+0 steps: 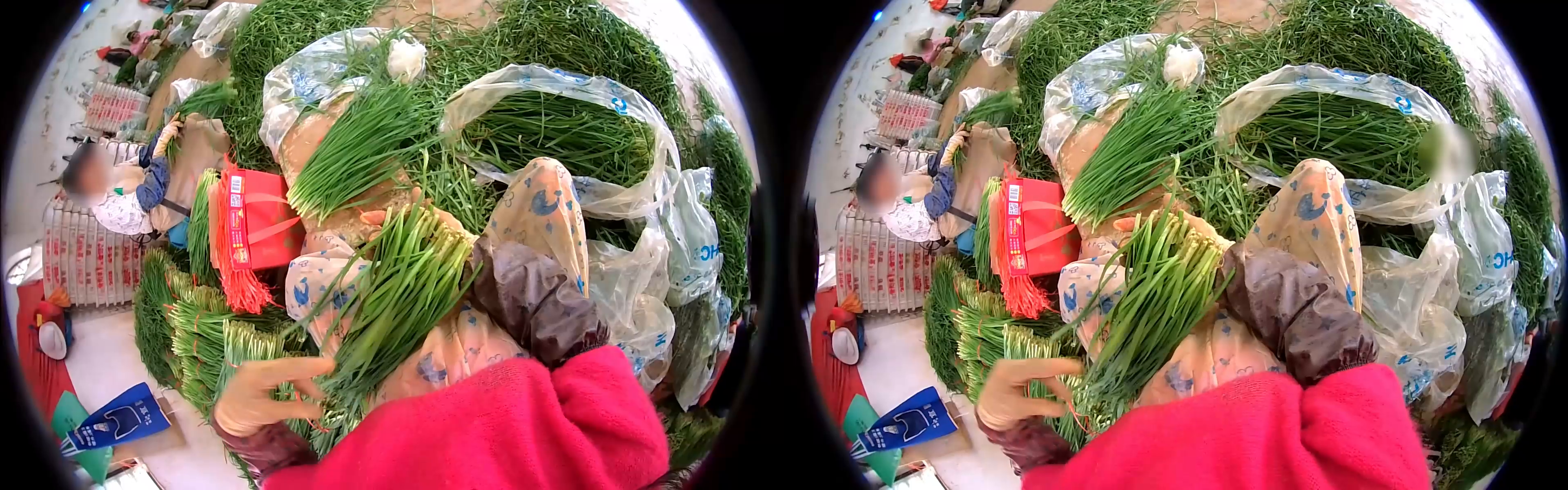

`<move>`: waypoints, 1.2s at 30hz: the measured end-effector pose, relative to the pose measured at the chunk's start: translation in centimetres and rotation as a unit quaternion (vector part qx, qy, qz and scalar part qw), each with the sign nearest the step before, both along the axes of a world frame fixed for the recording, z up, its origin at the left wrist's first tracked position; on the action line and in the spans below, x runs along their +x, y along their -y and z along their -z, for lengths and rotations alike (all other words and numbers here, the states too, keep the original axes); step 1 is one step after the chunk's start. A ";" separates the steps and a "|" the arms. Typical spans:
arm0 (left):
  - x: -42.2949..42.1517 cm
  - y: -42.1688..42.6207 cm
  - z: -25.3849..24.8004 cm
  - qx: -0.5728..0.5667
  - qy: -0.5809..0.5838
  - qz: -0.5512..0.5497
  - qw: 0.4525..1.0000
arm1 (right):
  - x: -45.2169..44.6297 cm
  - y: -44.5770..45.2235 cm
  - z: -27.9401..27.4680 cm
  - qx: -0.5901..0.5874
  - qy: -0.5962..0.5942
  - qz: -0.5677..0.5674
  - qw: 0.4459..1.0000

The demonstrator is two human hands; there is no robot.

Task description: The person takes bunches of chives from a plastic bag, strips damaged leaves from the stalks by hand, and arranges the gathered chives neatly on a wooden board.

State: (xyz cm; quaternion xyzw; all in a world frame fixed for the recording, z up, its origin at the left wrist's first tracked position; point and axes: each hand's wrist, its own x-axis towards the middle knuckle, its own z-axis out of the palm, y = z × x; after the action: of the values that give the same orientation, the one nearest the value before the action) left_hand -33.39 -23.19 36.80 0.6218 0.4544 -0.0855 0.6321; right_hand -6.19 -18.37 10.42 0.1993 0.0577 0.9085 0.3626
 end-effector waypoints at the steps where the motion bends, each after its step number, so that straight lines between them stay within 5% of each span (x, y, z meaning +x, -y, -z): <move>1: -2.5 -2.0 0.9 0.012 0.127 0.044 0.991 | 0.1 0.0 -0.3 0.004 0.024 0.016 1.000; 3: -1.5 -4.0 4.3 0.084 0.251 -0.067 0.962 | -0.2 0.0 0.0 0.002 0.006 0.005 1.000; 4: 1.3 -3.9 6.0 0.142 0.244 -0.219 0.934 | -0.4 0.0 0.0 0.002 -0.011 -0.004 1.000; 7: 1.2 -5.4 15.4 0.089 0.114 -0.042 0.989 | -0.7 0.1 -1.7 -0.014 0.078 0.066 0.995; 10: 4.0 -2.5 20.2 -0.138 0.169 -0.075 0.973 | -0.6 0.3 -2.4 -0.102 0.192 0.233 0.948; 12: 5.4 -1.2 19.8 -0.164 0.175 -0.101 0.966 | -0.3 0.1 -3.0 -0.121 0.243 0.347 0.898; 14: 6.2 0.3 19.5 -0.189 0.177 -0.134 0.957 | 1.2 0.4 -5.6 -0.177 0.410 0.328 0.833; 16: 6.5 1.4 19.1 -0.161 0.150 -0.188 0.957 | 2.7 -0.7 -4.4 -0.013 0.505 0.284 0.815; 18: 6.9 2.3 18.1 -0.140 0.122 -0.200 0.962 | 2.8 -1.1 -4.4 0.011 0.607 0.316 0.729; 25: 6.1 5.3 18.1 -0.005 0.122 -0.343 0.931 | 9.1 -6.7 -4.3 -0.211 0.568 0.391 0.693; 26: 6.0 5.3 18.2 -0.001 0.121 -0.351 0.929 | 10.1 -6.4 -5.0 -0.127 0.598 0.370 0.700; 29: 5.7 5.5 19.4 0.069 0.071 -0.368 0.925 | 8.8 -4.2 -8.3 0.081 0.804 0.275 0.521; 31: 5.5 5.6 19.9 0.069 0.063 -0.384 0.918 | 6.4 -1.7 -9.6 0.224 0.825 0.185 0.485; 32: 5.5 5.7 20.1 0.069 0.054 -0.395 0.914 | 5.4 -1.3 -10.2 0.394 0.818 0.203 0.367; 34: 5.3 6.2 20.3 0.059 0.058 -0.411 0.908 | 3.6 -0.3 -11.5 0.482 0.828 0.082 0.276; 36: 5.1 6.4 20.1 0.117 0.030 -0.369 0.921 | 2.1 0.0 -11.4 0.491 0.834 0.050 0.247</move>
State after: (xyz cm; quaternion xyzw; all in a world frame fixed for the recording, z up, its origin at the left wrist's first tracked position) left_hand -28.30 -29.58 16.74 0.4816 0.6396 0.2266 0.5547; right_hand -4.04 -18.40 21.85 -0.5277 -0.7442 0.4006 0.0853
